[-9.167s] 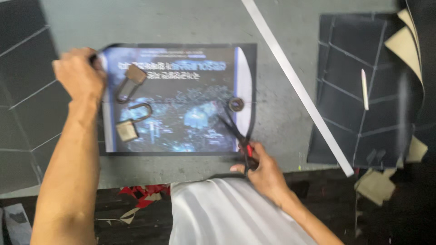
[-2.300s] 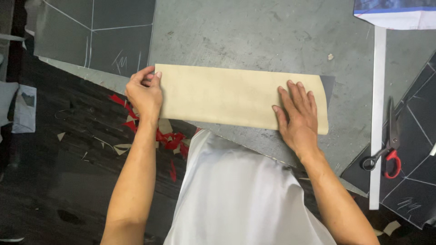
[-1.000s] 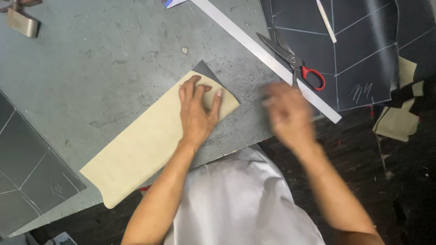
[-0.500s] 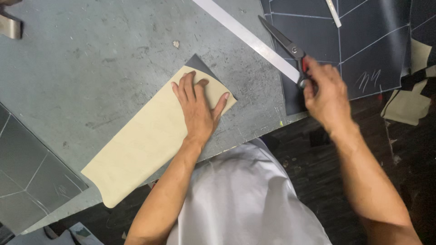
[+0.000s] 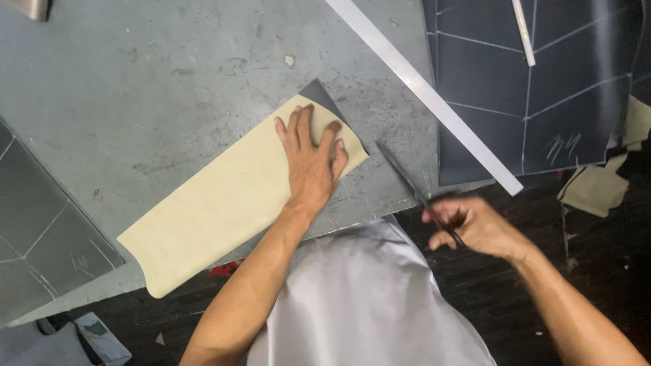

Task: The person uses scissors to trim a printed sheet and then cuts a dark gray sheet with white grid lines. They repeatedly reposition the sheet and make curved cuts along the edges. The person also handles a small padlock and a metal nut, placing them on the sheet during the process.

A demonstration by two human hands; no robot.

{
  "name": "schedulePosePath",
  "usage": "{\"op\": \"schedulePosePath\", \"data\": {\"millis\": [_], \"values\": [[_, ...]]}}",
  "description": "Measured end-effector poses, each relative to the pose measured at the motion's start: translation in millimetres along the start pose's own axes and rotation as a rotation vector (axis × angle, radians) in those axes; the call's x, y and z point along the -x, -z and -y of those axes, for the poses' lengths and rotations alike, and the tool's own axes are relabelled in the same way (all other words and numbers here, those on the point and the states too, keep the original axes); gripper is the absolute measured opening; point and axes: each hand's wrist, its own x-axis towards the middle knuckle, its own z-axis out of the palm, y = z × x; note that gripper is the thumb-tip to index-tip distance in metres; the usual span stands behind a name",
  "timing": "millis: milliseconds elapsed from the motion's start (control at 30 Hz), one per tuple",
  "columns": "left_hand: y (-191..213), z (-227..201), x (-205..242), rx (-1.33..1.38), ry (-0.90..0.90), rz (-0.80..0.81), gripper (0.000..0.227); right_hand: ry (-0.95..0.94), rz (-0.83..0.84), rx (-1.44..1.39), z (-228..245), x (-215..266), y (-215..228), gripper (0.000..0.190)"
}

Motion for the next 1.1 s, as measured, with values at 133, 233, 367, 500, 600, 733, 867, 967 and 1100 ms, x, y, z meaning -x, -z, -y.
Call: {"op": "schedulePosePath", "data": {"millis": [133,233,367,500,600,733,867,967,1100], "values": [[-2,2,2,0.024,0.002,-0.024,0.028,-0.101,0.120,-0.016,-13,-9,1,0.043],[-4,2,3,0.013,-0.007,-0.026,0.031,-0.065,0.170,0.037,-7,-25,0,0.042],[-3,4,0,0.018,-0.005,-0.025,0.031,0.017,0.163,-0.101,10,-40,-11,0.043],[-5,4,3,0.025,-0.012,-0.032,0.031,0.001,0.088,-0.023,24,-38,-18,0.044],[-6,5,2,0.026,-0.009,-0.039,0.031,0.034,0.045,0.037,33,-35,-21,0.045],[-7,6,4,0.012,-0.009,-0.047,0.031,-0.013,-0.048,0.153,37,-32,-27,0.046],[-7,6,3,0.021,-0.010,-0.053,0.031,0.036,-0.096,0.197,39,-30,-31,0.046],[-7,6,3,0.023,-0.010,-0.055,0.032,0.038,-0.107,0.195,41,-29,-32,0.046],[-7,5,3,0.017,-0.010,-0.050,0.032,0.035,-0.102,0.196,43,-28,-31,0.048]]}}
